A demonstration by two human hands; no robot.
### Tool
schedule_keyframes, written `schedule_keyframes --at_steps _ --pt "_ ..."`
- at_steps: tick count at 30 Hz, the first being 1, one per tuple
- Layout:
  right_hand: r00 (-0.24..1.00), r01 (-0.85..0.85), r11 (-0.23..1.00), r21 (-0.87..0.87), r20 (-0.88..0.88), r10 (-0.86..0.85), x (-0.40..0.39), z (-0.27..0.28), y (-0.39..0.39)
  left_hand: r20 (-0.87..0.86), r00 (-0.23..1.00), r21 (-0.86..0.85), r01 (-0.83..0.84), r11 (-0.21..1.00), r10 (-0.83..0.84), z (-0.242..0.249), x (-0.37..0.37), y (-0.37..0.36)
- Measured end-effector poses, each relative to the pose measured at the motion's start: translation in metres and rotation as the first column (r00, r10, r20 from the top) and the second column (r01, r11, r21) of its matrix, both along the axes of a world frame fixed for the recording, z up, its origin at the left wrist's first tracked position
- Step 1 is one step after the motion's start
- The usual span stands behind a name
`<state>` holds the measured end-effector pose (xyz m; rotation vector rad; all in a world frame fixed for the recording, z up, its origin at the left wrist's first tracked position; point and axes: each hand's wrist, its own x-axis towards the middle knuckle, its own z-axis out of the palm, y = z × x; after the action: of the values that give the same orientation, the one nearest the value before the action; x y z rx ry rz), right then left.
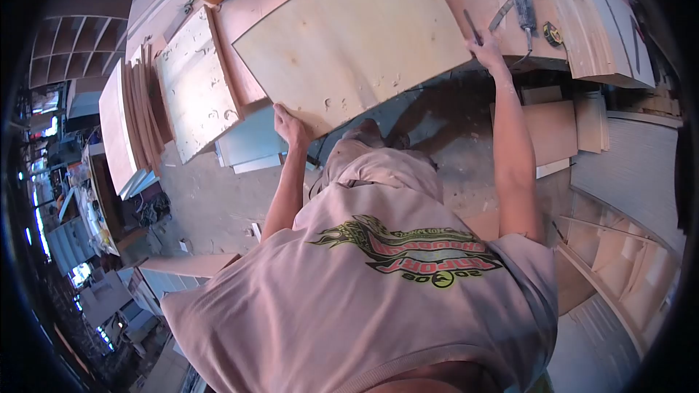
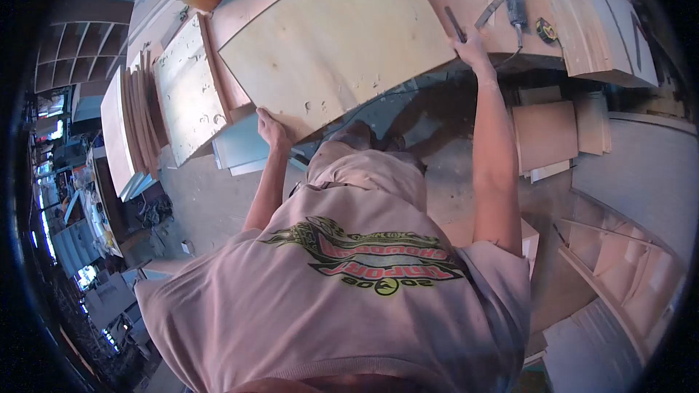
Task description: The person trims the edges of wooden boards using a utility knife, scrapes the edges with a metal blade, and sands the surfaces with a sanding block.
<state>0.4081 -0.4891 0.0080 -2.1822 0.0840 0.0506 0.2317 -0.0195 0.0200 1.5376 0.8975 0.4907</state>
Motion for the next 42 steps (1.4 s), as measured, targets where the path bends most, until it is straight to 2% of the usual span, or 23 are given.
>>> schedule_keyframes --at_steps 2,3,4,5,7,11,13,15,16,18,21,23,25,26,29,31,33,34,36,37,39,41,42 --pt "0.982 -0.13 0.967 0.219 -0.105 0.156 -0.01 0.008 -0.006 0.029 0.999 -0.055 0.042 0.998 -0.04 0.001 0.005 0.017" --pt "0.956 -0.123 0.966 0.229 -0.235 0.177 -0.029 0.038 0.0 0.043 0.997 -0.109 0.071 0.992 -0.067 -0.008 0.01 0.033" --pt "0.946 -0.095 0.969 0.23 -0.283 0.16 -0.039 0.03 -0.005 0.119 0.988 -0.124 0.111 0.986 -0.096 -0.03 0.014 0.053" --pt "0.948 -0.031 0.934 0.356 -0.285 0.14 -0.058 0.032 -0.002 0.104 0.989 -0.124 0.115 0.986 -0.103 -0.017 0.014 0.058" --pt "0.943 0.061 0.841 0.538 -0.307 0.128 -0.099 0.033 0.001 -0.083 0.986 -0.128 0.132 0.983 -0.144 0.032 0.031 0.054" --pt "0.952 0.237 0.731 0.64 -0.301 -0.045 -0.176 0.034 0.031 -0.197 0.929 -0.139 0.291 0.947 -0.314 0.029 0.082 0.08" --pt "0.919 0.375 0.627 0.683 -0.36 -0.157 -0.208 0.021 0.048 -0.169 0.912 -0.158 0.351 0.923 -0.375 0.026 0.124 0.088" --pt "0.887 0.458 0.584 0.671 -0.385 -0.253 -0.231 0.019 0.069 -0.365 0.779 -0.011 0.544 0.839 -0.509 0.039 0.163 0.082" --pt "0.883 0.467 0.582 0.666 -0.383 -0.271 -0.238 0.02 0.082 -0.381 0.747 0.064 0.609 0.791 -0.544 0.033 0.187 0.081" --pt "0.868 0.495 0.442 0.748 -0.399 -0.296 -0.252 0.019 0.109 -0.417 0.615 0.11 0.765 0.635 -0.669 0.037 0.235 0.071" --pt "0.803 0.596 0.469 0.652 -0.476 -0.36 -0.256 0.017 0.147 -0.592 0.499 0.265 0.862 0.433 -0.633 0.042 0.311 0.044" --pt "0.79 0.612 0.482 0.627 -0.45 -0.417 -0.244 0.021 0.18 -0.577 0.51 0.334 0.86 0.385 -0.638 0.033 0.357 0.029" --pt "0.81 0.53 0.4 0.748 -0.307 -0.5 -0.229 0.016 0.207 -0.526 0.462 0.26 0.887 0.382 -0.714 0.022 0.414 0.018" --pt "0.795 0.54 0.391 0.745 -0.299 -0.528 -0.224 0.015 0.216 -0.468 0.491 0.382 0.862 0.333 -0.735 -0.031 0.469 0.028" --pt "0.782 0.553 0.404 0.729 -0.288 -0.553 -0.205 0.013 0.235 -0.62 0.444 0.46 0.874 0.158 -0.647 0.057 0.451 -0.017" --pt "0.787 0.518 0.39 0.761 -0.245 -0.567 -0.194 0.013 0.243 -0.659 0.49 0.601 0.799 -0.008 -0.571 0.026 0.486 -0.026" --pt "0.786 0.527 0.382 0.76 -0.264 -0.559 -0.19 0.005 0.254 -0.768 0.482 0.558 0.827 -0.071 -0.42 0.037 0.479 -0.05" --pt "0.779 0.559 0.392 0.731 -0.299 -0.552 -0.185 0.001 0.257 -0.773 0.459 0.545 0.834 -0.086 -0.438 0.031 0.475 -0.064" --pt "0.732 0.617 0.3 0.727 -0.392 -0.557 -0.181 0.013 0.272 -0.609 0.692 0.787 0.587 -0.188 -0.388 0.021 0.464 -0.082" --pt "0.708 0.645 0.222 0.731 -0.462 -0.535 -0.178 0.02 0.273 -0.611 0.683 0.786 0.585 -0.202 -0.4 0.015 0.454 -0.091" --pt "0.65 0.676 0.2 0.71 -0.445 -0.616 -0.187 0.012 0.273 -0.455 0.531 0.869 0.442 -0.225 -0.715 0.001 0.408 -0.1" --pt "0.612 0.67 0.063 0.739 -0.503 -0.61 -0.199 0.024 0.258 -0.532 0.222 0.749 0.573 -0.332 -0.817 -0.003 0.35 -0.11" --pt "0.636 0.682 0.229 0.695 -0.409 -0.654 -0.201 0.032 0.251 -0.531 0.116 0.729 0.568 -0.382 -0.84 -0.001 0.317 -0.114"
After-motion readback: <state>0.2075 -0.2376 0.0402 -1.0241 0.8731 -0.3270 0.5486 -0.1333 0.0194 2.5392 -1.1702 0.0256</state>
